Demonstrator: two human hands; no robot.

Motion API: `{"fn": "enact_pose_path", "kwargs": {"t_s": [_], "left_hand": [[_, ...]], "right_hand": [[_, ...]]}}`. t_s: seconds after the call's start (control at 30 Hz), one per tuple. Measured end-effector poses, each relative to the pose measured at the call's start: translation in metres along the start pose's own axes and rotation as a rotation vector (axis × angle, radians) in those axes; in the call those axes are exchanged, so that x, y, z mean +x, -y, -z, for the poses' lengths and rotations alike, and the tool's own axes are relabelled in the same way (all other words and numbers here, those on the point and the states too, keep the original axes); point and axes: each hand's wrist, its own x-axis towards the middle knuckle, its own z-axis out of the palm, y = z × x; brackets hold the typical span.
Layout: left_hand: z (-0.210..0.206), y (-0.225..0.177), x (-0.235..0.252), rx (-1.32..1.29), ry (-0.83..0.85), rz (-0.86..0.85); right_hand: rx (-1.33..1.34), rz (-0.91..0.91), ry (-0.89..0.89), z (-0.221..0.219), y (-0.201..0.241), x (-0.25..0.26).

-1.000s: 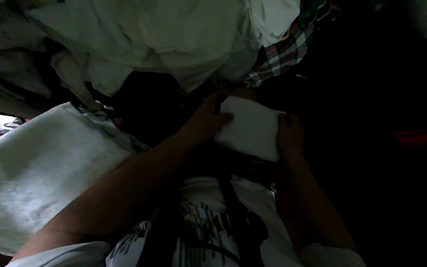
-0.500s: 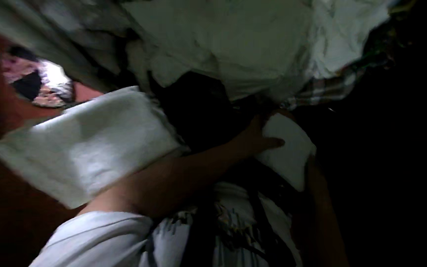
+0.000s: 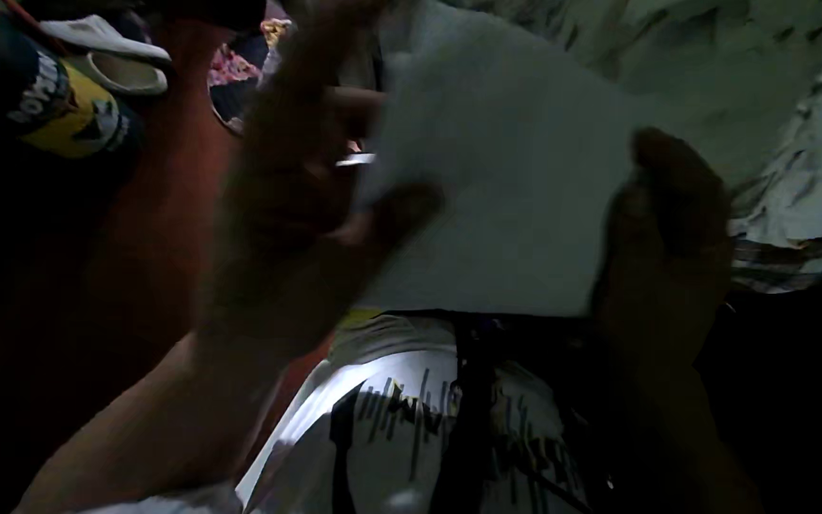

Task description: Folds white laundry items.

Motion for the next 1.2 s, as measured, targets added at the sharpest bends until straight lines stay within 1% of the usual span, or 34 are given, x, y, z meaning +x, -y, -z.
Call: {"fn": "enact_pose_path", "kwargs": {"t_s": [0.07, 0.1, 0.13, 0.17, 0.2, 0.27, 0.33, 0.37, 0.4, 0.43, 0.47, 0.5, 0.53, 0.57, 0.6, 0.67, 0.73, 0.77, 0.87, 0.97, 1.07, 1.13, 1.2], "left_hand": [[0.037, 0.007, -0.037, 0.333, -0.151, 0.070], [0.046, 0.012, -0.053, 0.445, -0.214, 0.123], [0.049, 0.019, -0.065, 0.479, -0.258, 0.199], [0.047, 0.031, -0.074, 0.401, -0.294, 0.266], [0.045, 0.047, -0.084, 0.266, -0.326, 0.321], [0.039, 0.075, -0.097, 0.086, -0.373, 0.435], [0.037, 0.088, -0.103, 0.094, -0.386, 0.461], [0.038, 0.088, -0.103, 0.183, -0.381, 0.456], [0.041, 0.085, -0.101, 0.327, -0.362, 0.437], [0.045, 0.078, -0.095, 0.487, -0.338, 0.374], [0.046, 0.069, -0.089, 0.622, -0.310, 0.287], [0.042, 0.059, -0.080, 0.728, -0.287, 0.182], [0.036, 0.050, -0.071, 0.789, -0.239, 0.103], [0.028, 0.046, -0.062, 0.800, -0.164, 0.065], [0.018, 0.052, -0.057, 0.794, -0.077, 0.072], [0.002, 0.088, -0.059, 0.777, 0.049, 0.189], [-0.005, 0.126, -0.071, 0.711, 0.033, 0.283], [-0.004, 0.133, -0.074, 0.702, 0.013, 0.297], [0.012, 0.134, -0.079, 0.803, -0.013, 0.302], [0.034, 0.141, -0.083, 0.857, 0.022, 0.275], [0.041, 0.124, -0.075, 0.924, 0.102, 0.343], [0.044, 0.093, -0.040, 0.893, 0.170, 0.416], [0.042, 0.058, 0.011, 0.751, 0.134, 0.312]], "right_hand": [[0.080, 0.067, 0.111, -0.043, 0.002, 0.016], [0.076, 0.058, 0.161, -0.064, 0.001, 0.019], [0.056, 0.034, 0.217, -0.083, -0.003, 0.018], [0.022, -0.002, 0.272, -0.101, -0.011, 0.014], [-0.017, -0.052, 0.334, -0.115, -0.022, 0.009], [-0.048, -0.129, 0.389, -0.132, -0.041, 0.000], [-0.081, -0.148, 0.366, -0.133, -0.044, -0.001], [-0.142, -0.146, 0.341, -0.130, -0.040, -0.001], [-0.233, -0.124, 0.312, -0.127, -0.034, -0.001], [-0.325, -0.060, 0.276, -0.123, -0.028, 0.002], [-0.396, 0.042, 0.243, -0.121, -0.024, 0.004], [-0.433, 0.149, 0.241, -0.121, -0.022, 0.006], [-0.443, 0.234, 0.281, -0.123, -0.021, 0.007], [-0.433, 0.274, 0.349, -0.129, -0.023, 0.007], [-0.416, 0.267, 0.429, -0.135, -0.027, 0.005], [-0.349, 0.164, 0.564, -0.146, -0.043, 0.003], [-0.286, 0.122, 0.570, -0.152, -0.057, 0.004], [-0.259, 0.121, 0.558, -0.154, -0.060, 0.003], [-0.207, 0.072, 0.556, -0.154, -0.060, -0.001], [-0.100, -0.090, 0.636, -0.146, -0.058, -0.001], [-0.068, -0.153, 0.691, -0.142, -0.055, -0.002], [-0.060, -0.192, 0.718, -0.139, -0.053, 0.000], [-0.047, -0.192, 0.697, -0.138, -0.053, -0.001]]}}
